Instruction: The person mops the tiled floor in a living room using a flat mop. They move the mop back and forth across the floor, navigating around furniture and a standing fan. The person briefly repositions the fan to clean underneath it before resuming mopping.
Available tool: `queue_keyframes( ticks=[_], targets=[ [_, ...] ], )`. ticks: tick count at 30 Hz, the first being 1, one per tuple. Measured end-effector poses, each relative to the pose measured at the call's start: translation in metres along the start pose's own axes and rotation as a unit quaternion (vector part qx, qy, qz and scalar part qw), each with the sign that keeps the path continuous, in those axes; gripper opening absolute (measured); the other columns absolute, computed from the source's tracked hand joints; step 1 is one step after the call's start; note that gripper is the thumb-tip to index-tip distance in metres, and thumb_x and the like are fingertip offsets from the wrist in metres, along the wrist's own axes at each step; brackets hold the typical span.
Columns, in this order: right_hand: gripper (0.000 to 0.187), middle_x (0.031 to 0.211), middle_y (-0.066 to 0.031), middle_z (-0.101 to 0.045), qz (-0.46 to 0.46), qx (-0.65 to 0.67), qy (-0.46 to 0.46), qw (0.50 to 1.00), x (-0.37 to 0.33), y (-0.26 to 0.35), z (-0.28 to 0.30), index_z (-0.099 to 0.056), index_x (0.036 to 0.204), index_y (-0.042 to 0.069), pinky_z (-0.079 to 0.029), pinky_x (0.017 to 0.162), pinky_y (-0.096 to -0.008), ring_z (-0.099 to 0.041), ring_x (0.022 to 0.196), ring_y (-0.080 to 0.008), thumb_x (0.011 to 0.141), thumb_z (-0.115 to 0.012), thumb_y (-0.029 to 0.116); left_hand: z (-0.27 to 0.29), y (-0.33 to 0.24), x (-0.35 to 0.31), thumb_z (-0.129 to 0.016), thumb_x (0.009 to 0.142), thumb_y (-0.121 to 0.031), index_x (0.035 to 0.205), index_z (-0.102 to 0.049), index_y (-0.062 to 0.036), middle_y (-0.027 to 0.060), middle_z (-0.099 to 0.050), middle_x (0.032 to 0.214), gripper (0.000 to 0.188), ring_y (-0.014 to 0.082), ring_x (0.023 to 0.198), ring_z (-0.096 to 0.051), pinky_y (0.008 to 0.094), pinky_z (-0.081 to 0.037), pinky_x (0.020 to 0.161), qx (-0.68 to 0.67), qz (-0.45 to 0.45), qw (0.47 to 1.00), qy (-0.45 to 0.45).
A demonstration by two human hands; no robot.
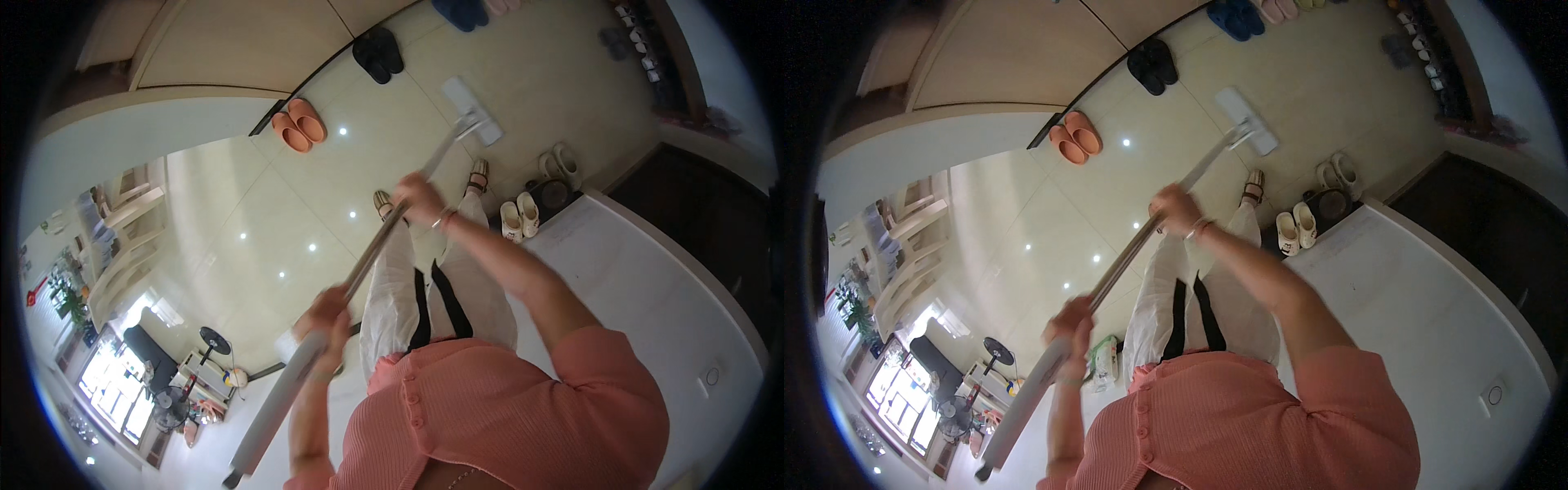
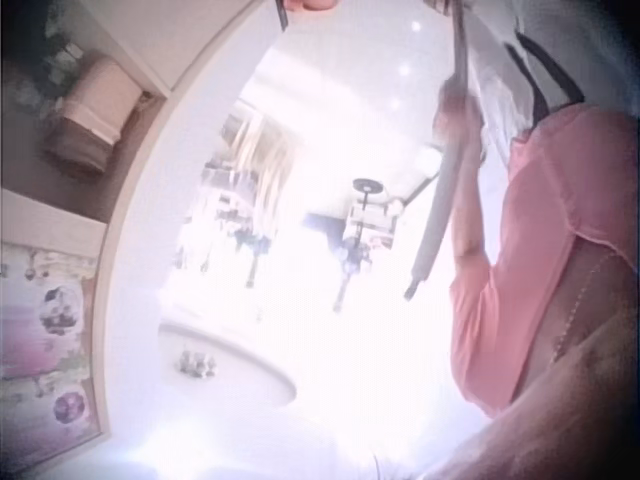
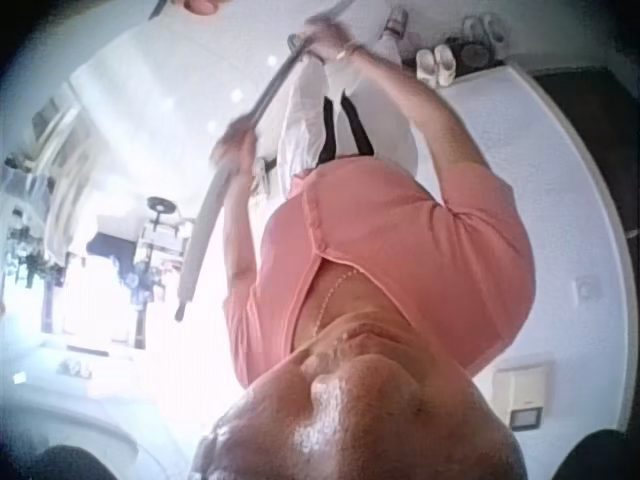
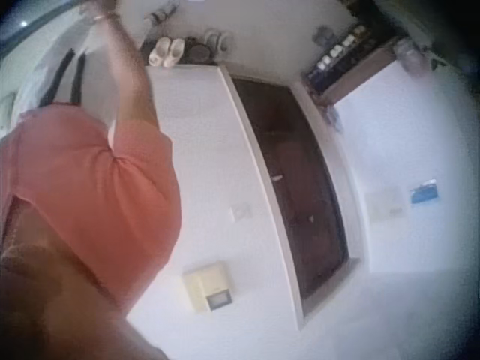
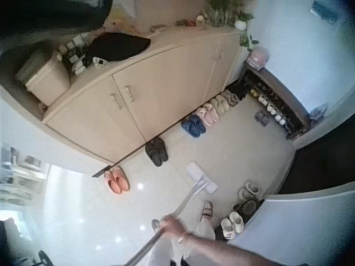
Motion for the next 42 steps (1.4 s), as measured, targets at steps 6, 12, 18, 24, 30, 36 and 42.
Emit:
queue_keyframes(
  ticks=[6, 12, 18, 24, 30, 36, 42],
  targets=[
    [0.019, 0.077, -0.0071, -0.059, 0.053, 0.081, 0.081, 0.992, -0.001, 0.14, -0.128, -0.057, 0.071, 0.009, -0.049, 0.076, -0.0409, -0.056, 0.089, -0.0282, 0.078, -0.065, 0.024, 0.102, 0.031, -0.098, -0.062, 0.086, -0.008, 0.078, -0.042, -0.0066, 0.0071, -0.052, 0.062, 0.022, 0.0205, 0.062, -0.053, 0.048, -0.048, 0.082, -0.137, -0.209, 0.962, -0.111],
    [0.012, 0.076, -0.0071, -0.063, 0.076, 0.032, 0.222, 0.972, 0.01, 0.147, -0.114, -0.062, 0.072, 0.01, -0.052, 0.072, -0.0438, -0.061, 0.089, -0.028, 0.076, -0.06, 0.022, 0.085, 0.036, -0.095, -0.063, 0.09, -0.026, 0.075, -0.04, -0.0105, 0.0027, -0.046, 0.056, 0.031, 0.0177, 0.057, -0.048, 0.0448, -0.047, 0.074, -0.208, -0.251, 0.923, -0.203],
    [0.008, 0.075, -0.008, -0.059, 0.041, 0.008, 0.093, 0.995, -0.004, 0.054, -0.023, -0.058, 0.069, 0.011, -0.048, 0.073, -0.0439, -0.059, 0.082, -0.0295, 0.072, -0.064, 0.015, 0.014, 0.016, -0.047, -0.062, 0.081, -0.013, 0.075, -0.041, -0.0081, 0.006, -0.049, 0.064, 0.022, 0.0252, 0.068, -0.048, 0.0451, -0.045, 0.073, -0.287, -0.259, 0.918, -0.083],
    [0.008, 0.076, -0.01, -0.056, -0.031, -0.083, 0.004, 0.996, 0.003, -0.096, 0.101, -0.056, 0.068, 0.009, -0.046, 0.069, -0.0417, -0.056, 0.082, -0.0316, 0.074, -0.061, 0.011, -0.125, -0.002, 0.069, -0.064, 0.079, 0.005, 0.075, -0.049, -0.0069, 0.0069, -0.054, 0.077, 0.019, 0.0241, 0.073, -0.055, 0.0424, -0.047, 0.088, -0.333, -0.326, 0.885, -0.004],
    [0.01, 0.076, -0.0106, -0.054, -0.008, -0.121, -0.036, 0.992, 0.03, -0.116, 0.113, -0.051, 0.069, 0.008, -0.045, 0.072, -0.0414, -0.054, 0.081, -0.0327, 0.074, -0.06, 0.009, -0.114, -0.019, 0.107, -0.062, 0.081, 0.008, 0.074, -0.051, -0.0059, 0.0065, -0.056, 0.076, 0.02, 0.021, 0.078, -0.057, 0.0441, -0.044, 0.095, -0.359, -0.322, 0.876, 0.019],
    [0.008, 0.069, -0.0112, -0.056, 0.034, -0.008, 0.049, 0.998, 0.042, 0.011, -0.059, -0.057, 0.064, 0.009, -0.046, 0.07, -0.0465, -0.055, 0.077, -0.0342, 0.07, -0.061, 0.013, 0.044, 0.039, -0.001, -0.055, 0.083, -0.001, 0.078, -0.049, -0.0011, 0.0076, -0.054, 0.072, 0.008, 0.0189, 0.07, -0.053, 0.0403, -0.048, 0.089, -0.182, -0.056, 0.978, -0.085],
    [0.009, 0.08, -0.0079, -0.062, 0.052, 0.099, 0.206, 0.972, 0.034, 0.163, -0.173, -0.062, 0.078, 0.009, -0.05, 0.075, -0.0443, -0.056, 0.093, -0.0287, 0.076, -0.061, 0.017, 0.127, 0.055, -0.105, -0.065, 0.088, -0.017, 0.074, -0.035, -0.0106, 0.0055, -0.048, 0.06, 0.033, 0.0179, 0.064, -0.049, 0.0494, -0.045, 0.089, -0.195, -0.141, 0.944, -0.227]
  ],
)
Point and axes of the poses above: each hand's wrist, its own x-axis towards the middle knuckle, its own z-axis out of the back of the hand, y = z × x, the point moved 1 cm from there along x, towards the middle knuckle
